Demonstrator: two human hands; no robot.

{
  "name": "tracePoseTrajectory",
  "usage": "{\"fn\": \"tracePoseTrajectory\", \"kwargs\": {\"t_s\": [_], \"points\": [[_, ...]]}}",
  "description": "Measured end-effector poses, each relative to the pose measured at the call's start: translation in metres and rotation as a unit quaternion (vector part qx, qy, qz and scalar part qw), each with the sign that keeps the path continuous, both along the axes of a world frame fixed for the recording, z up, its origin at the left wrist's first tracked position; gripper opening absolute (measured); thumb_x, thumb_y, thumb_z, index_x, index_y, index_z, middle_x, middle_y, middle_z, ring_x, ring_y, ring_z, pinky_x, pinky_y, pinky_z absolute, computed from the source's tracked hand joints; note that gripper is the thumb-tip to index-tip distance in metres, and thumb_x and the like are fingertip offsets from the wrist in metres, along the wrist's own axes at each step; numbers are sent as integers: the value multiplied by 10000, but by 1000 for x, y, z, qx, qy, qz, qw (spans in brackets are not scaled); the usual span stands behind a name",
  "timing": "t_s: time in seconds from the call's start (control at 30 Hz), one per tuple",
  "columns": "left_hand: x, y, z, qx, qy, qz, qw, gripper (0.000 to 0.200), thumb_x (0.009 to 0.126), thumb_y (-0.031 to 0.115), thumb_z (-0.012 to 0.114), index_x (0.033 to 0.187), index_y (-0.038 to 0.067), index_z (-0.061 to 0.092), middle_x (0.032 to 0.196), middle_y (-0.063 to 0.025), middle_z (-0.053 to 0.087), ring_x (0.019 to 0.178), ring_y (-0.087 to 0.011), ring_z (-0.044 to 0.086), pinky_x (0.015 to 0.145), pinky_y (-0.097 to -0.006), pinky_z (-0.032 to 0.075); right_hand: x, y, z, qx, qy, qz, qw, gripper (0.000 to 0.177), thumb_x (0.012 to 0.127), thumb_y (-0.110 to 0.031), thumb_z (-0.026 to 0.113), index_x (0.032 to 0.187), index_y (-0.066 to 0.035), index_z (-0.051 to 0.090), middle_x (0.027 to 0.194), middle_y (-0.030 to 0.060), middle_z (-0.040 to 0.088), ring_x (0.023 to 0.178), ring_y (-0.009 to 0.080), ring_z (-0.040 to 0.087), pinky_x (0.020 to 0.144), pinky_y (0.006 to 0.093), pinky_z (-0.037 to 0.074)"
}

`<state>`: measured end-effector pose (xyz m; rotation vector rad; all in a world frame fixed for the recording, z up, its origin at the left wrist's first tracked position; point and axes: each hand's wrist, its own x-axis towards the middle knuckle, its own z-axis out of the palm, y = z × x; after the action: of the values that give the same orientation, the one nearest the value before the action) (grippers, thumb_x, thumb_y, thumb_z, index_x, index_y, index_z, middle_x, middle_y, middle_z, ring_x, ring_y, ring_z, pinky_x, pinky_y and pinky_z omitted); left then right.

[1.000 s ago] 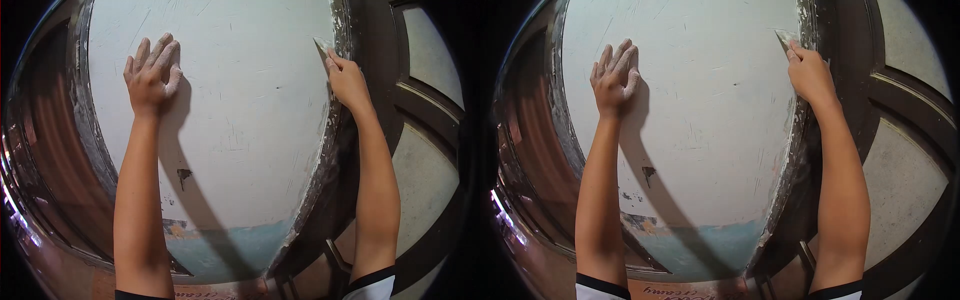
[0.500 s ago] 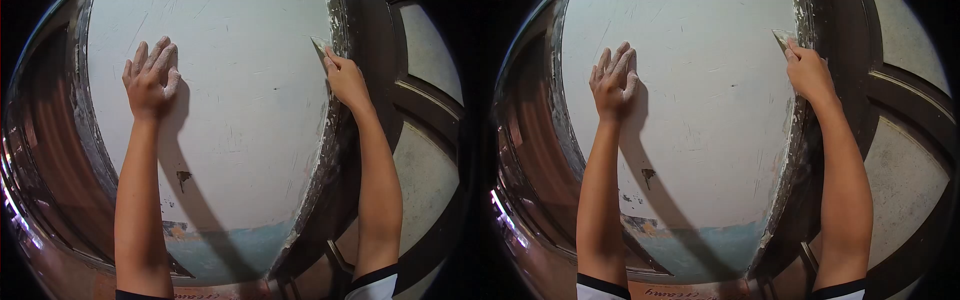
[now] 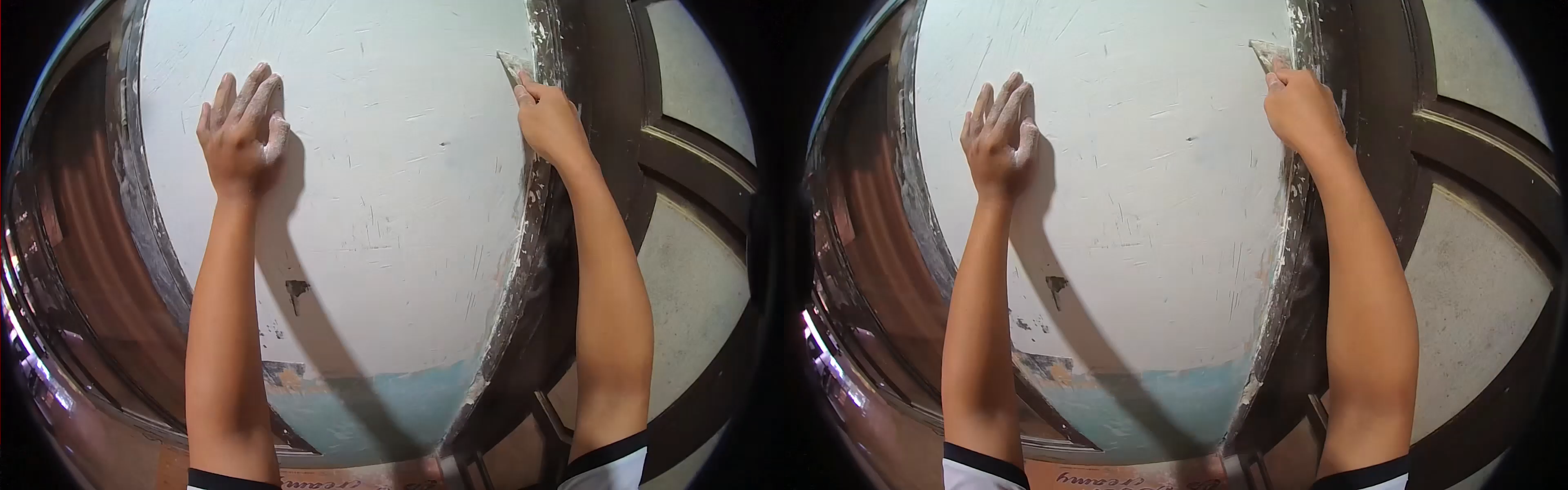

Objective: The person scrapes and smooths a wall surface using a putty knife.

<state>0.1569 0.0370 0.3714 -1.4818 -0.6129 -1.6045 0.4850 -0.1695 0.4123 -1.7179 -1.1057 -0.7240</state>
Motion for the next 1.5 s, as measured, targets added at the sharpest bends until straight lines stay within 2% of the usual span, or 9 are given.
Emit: {"fn": "tracePoseTrajectory", "kwargs": {"t_s": [0.1, 0.3, 0.47, 0.57, 0.63, 1.0, 1.07, 1.37, 1.5], "points": [[2, -1, 2, 1, 6, -4, 1000, 547, 873, 208, 593, 1410, 287, 655, 1545, 91, 559, 1503, -286, 416, 1254, -553, 230, 0, -8, -3, -26, 23, -15, 999, 465, 1048, -377, 518, 1481, -220, 579, 1316, 226, 677, 1265, 390, 628, 1087, 417, 462], [1, -1, 2, 1, 0, -9, 1000, 538, 864, 246, 627, 1396, 320, 655, 1531, 120, 567, 1497, -276, 419, 1241, -558, 249, 3, -2, 7, -43, -13, -8, 999, 447, 1049, -320, 494, 1462, -185, 598, 1228, 293, 691, 1183, 490, 630, 1034, 510, 499], [0, 5, -2, 9, 0, -10, 1000, 538, 857, 250, 637, 1389, 325, 661, 1519, 124, 578, 1487, -272, 434, 1235, -562, 259, 0, -7, -10, -5, -26, -16, 1000, 457, 1054, -336, 480, 1478, -201, 581, 1230, 292, 690, 1198, 488, 624, 1037, 508, 501], [0, -2, 1, -2, 6, -4, 1000, 542, 875, 219, 613, 1411, 288, 651, 1546, 93, 557, 1500, -289, 417, 1242, -548, 247, 1, -5, 2, -9, 25, -14, 1000, 463, 1060, -359, 498, 1493, -208, 564, 1365, 232, 651, 1293, 427, 599, 1108, 424, 448], [-2, -2, 5, -1, 7, -6, 1000, 536, 879, 223, 614, 1411, 286, 650, 1543, 92, 559, 1500, -286, 416, 1244, -545, 245, 12, 1, 4, 9, -21, -10, 1000, 455, 1054, -351, 476, 1479, -228, 582, 1292, 250, 684, 1238, 474, 607, 1067, 505, 482], [0, 0, -1, 3, 3, -19, 1000, 526, 865, 263, 634, 1387, 315, 664, 1519, 125, 578, 1490, -277, 429, 1243, -553, 249, 6, -9, -1, -14, -9, -28, 999, 448, 1054, -335, 490, 1470, -205, 592, 1315, 233, 679, 1244, 461, 613, 1079, 500, 476], [0, -1, 1, 3, -1, -20, 1000, 526, 864, 258, 641, 1386, 317, 664, 1522, 125, 575, 1494, -274, 424, 1245, -552, 244, 4, -4, -8, -7, -22, -26, 999, 472, 1049, -366, 517, 1497, -221, 556, 1318, 258, 667, 1270, 444, 606, 1081, 444, 465], [0, 2, 1, 6, -2, -22, 1000, 518, 861, 249, 648, 1375, 314, 673, 1516, 120, 581, 1496, -269, 420, 1243, -552, 251, 9, 3, -6, 9, -44, -28, 999, 431, 1053, -350, 493, 1418, -169, 634, 1251, 262, 696, 1200, 479, 630, 1036, 513, 498], [1, -2, 2, 3, -4, -21, 1000, 513, 861, 256, 653, 1370, 311, 675, 1512, 129, 583, 1493, -266, 423, 1244, -553, 248, 1, -7, -4, -40, -4, -14, 999, 451, 1057, -357, 480, 1473, -223, 590, 1296, 242, 686, 1237, 463, 619, 1044, 526, 490]]}}
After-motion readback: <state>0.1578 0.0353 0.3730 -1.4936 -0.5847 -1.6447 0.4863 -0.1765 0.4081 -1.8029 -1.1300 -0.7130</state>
